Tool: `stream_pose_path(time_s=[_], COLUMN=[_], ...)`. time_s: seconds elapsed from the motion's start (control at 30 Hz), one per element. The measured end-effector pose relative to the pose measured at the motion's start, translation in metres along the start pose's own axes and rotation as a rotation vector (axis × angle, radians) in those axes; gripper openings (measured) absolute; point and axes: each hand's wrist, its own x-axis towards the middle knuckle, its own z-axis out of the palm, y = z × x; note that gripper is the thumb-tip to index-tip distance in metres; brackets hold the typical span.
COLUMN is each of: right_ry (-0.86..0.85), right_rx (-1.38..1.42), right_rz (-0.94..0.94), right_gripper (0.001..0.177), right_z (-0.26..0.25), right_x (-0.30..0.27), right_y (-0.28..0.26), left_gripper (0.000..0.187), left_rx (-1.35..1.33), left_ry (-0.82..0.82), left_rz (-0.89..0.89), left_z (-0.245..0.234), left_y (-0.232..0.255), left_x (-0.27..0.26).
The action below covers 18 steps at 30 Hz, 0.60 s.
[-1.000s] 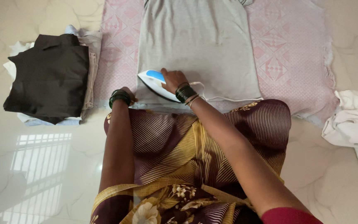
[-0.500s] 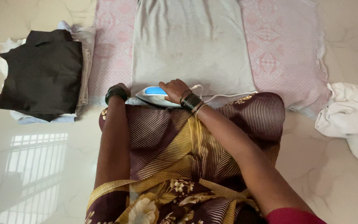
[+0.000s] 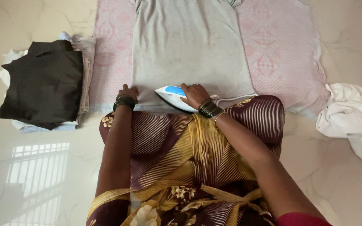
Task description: The person irons a light gray shirt laid out on a patterned cloth on the floor. They use a handheld electric iron to smooth the front, sleeves, and collar, then flip the shirt to iron the back before folding it.
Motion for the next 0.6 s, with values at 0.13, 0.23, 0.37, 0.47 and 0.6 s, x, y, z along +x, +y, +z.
stream_pose_path(time_s=[0.13,0.23,0.37,0.47,0.6], right_ry=[0.062,0.080,0.168,0.192,0.200], right_rx=[-0.009,-0.034,-0.064,-0.075,-0.081], right_rz=[0.098,0.174,0.237,0.311,0.379], right_gripper=[0.040,0.041,0.041,0.044,0.049], right_z=[0.005,0.014,0.027,0.035,0.043], right_x=[0.027,0.056,0.096,0.130,0.177], right_y=[0.004,0.011,0.024,0.036,0.056], left_gripper=[0.040,0.041,0.044,0.040,0.035], left_rx=[0.018,0.088,0.086,0.048,0.021], left_ry=[-0.060,-0.072,-0.064,-0.058,-0.090], left_rz=[-0.011,0.039,0.058,0.021,-0.024], left_z=[-0.001,0.008,0.016,0.019,0.019], left_y=[-0.003,-0.005,-0.015,-0.016,-0.016], left_x=[0.009,0.030,0.048,0.057,0.070])
